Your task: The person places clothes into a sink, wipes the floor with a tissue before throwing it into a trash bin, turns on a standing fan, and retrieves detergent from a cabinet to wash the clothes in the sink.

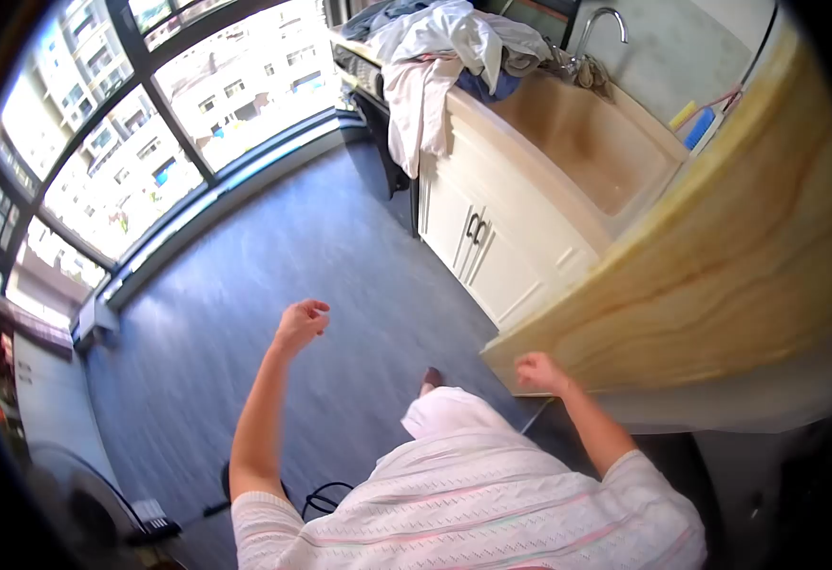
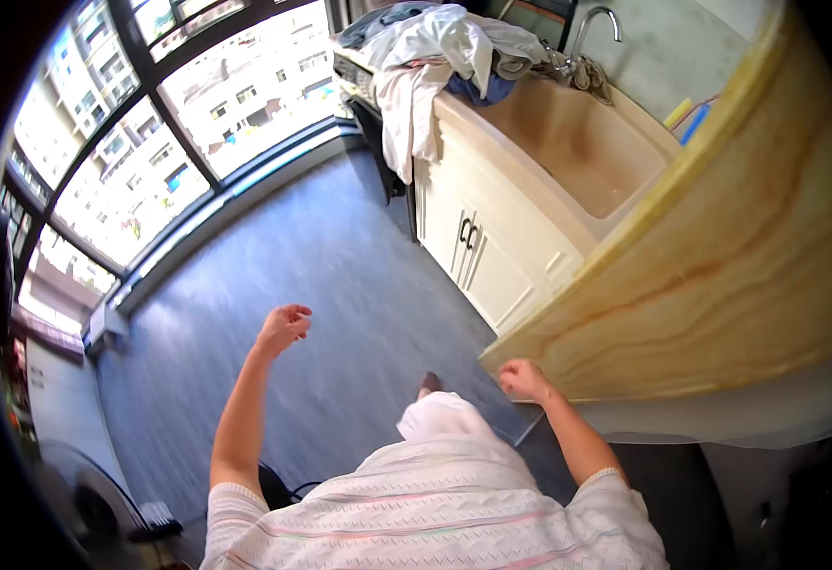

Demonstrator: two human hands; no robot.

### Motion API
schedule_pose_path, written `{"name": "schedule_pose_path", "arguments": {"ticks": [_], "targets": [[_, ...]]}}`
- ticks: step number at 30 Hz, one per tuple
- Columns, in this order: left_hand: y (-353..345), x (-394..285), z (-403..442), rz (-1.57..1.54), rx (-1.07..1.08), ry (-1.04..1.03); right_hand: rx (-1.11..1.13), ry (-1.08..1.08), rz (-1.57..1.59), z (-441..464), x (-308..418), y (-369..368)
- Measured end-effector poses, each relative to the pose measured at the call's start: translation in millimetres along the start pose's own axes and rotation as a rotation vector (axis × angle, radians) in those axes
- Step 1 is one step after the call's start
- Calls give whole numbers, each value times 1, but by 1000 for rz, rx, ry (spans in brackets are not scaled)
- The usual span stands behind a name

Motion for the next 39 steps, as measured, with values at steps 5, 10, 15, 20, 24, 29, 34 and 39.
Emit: {"name": "schedule_pose_path", "arguments": {"ticks": [5,10,15,20,24,29,34,39], "targets": [[-8,-63,100,-9,-8,-55,-217,423,-229,92,227,58],[37,-78,227,138,11,-70,-618,741,67,156,358,116],[43,-189,371,151,-44,-368,-1135,560,-237,182,364,208],[-3,-344,469,210,-117,-788,-1211,351,-501,194,359,205],[-38,-478,492,282,-313,-1062,-1276,282,-562,193,379,205],[-103,-511,529,534,-319,-1012,-1175,252,-470,198,374,209],[-125,-520,559,657,-197,-930,-727,-10,167,245,324,239],[-123,-511,589,549,-248,-987,-424,-44,34,310,291,260]]}}
Point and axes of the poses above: each hand's wrist, its own z-axis towards the middle knuckle, its own y-axis out of the back of the hand, x = y × z, the point moved 8 cm from there along z, towards the middle knuckle, and after that the axes turned 7 degrees about -x, right-handed, at the moved point
